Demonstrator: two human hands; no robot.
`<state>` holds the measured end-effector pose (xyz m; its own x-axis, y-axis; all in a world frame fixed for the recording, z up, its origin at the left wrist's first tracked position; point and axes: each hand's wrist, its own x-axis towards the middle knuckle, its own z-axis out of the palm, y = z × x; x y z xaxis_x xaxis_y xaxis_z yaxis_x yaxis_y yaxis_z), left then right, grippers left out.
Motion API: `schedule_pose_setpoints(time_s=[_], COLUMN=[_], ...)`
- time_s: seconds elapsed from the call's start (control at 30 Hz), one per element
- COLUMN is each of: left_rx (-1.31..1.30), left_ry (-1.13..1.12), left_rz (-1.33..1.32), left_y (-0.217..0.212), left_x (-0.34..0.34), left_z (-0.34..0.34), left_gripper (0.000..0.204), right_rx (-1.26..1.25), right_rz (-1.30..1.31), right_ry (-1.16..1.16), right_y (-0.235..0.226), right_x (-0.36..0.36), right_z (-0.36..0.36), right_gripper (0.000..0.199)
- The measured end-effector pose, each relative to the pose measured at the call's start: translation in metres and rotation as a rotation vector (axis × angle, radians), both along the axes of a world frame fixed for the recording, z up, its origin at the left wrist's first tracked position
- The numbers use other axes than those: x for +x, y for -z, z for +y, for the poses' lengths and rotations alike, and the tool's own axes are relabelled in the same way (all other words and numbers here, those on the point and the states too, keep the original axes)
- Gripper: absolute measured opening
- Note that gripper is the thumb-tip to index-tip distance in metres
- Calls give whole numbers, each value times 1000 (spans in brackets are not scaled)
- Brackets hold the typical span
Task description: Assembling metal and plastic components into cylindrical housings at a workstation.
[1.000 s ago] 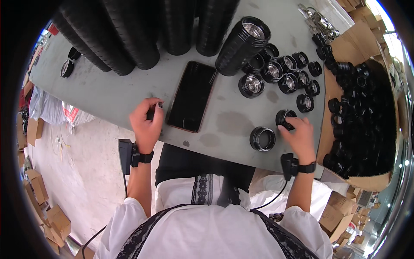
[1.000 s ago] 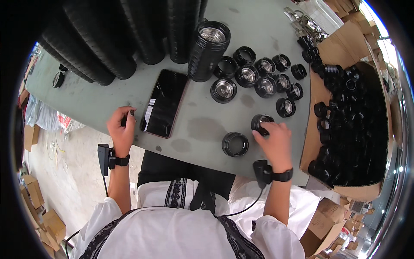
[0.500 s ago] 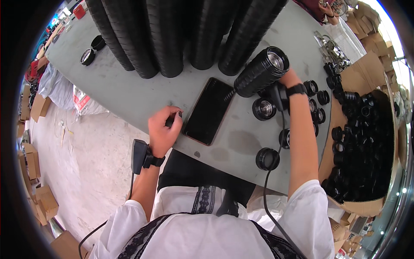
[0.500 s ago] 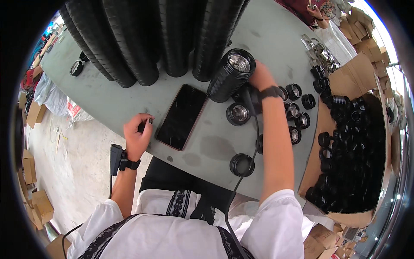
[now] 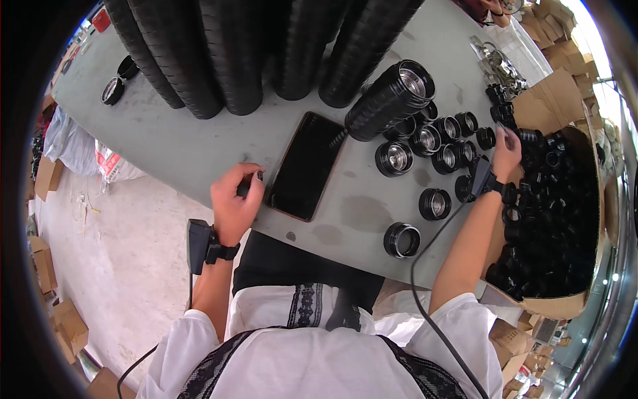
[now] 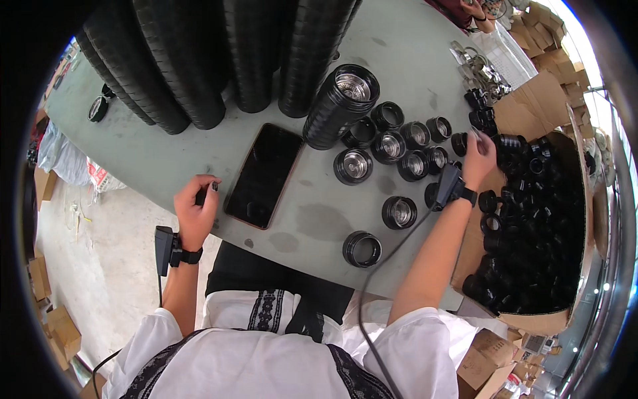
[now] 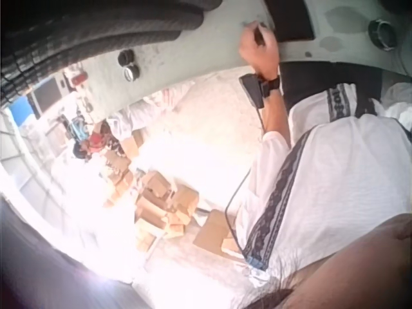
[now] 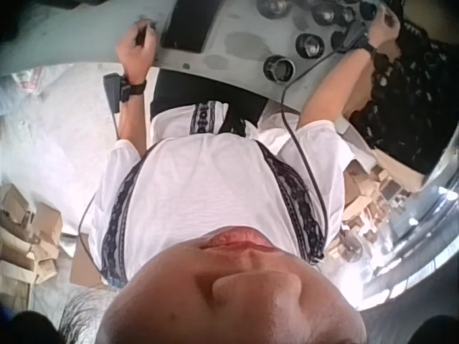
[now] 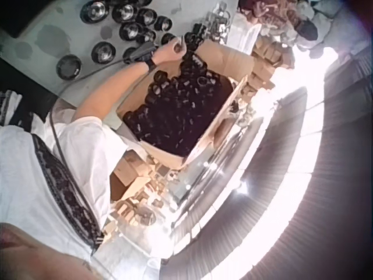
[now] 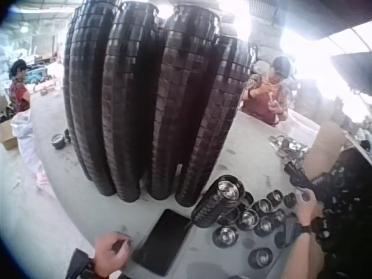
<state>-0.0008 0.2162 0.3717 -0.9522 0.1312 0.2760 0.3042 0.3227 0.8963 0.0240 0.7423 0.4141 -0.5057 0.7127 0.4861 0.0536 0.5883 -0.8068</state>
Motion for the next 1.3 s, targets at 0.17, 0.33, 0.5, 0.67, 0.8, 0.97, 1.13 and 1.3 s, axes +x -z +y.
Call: schedule_pose_setpoints(time_s=[0.17,0.33,0.5,0.67,0.8,0.97,1.13,1.3], left_rx=[-23,-50,-95,-94,-73,-57,-54,3], left_ry=[21,-2,-20,-14,-50,-55,-28,-27], left_rz=[32,31,1,-33,-27,3,1,-12], left_y=[-2,-2,-4,-6,-3,-2,-4,-7], left_x=[-3,-2,0,0,-1,-2,-2,-2], left_z=[2,1,0,2,2,4,1,-1], left_gripper=[10,10,9,9,9,9,9,9], right_rx=[247,317,681,481,480,452,491,590], right_rz=[-272,-762,-937,-1024,-1154,-1251,-1149,-937], right_ry=[43,-9,-104,-76,-82,-149,-360,-321], right_y=[44,53,19,20,13,1,-20,-46], right_x=[29,15,12,9,-3,-4,-2,-37], right_z=[106,135,106,97,106,95,44,-41], right_gripper=[29,45,47,43,43,35,27,24])
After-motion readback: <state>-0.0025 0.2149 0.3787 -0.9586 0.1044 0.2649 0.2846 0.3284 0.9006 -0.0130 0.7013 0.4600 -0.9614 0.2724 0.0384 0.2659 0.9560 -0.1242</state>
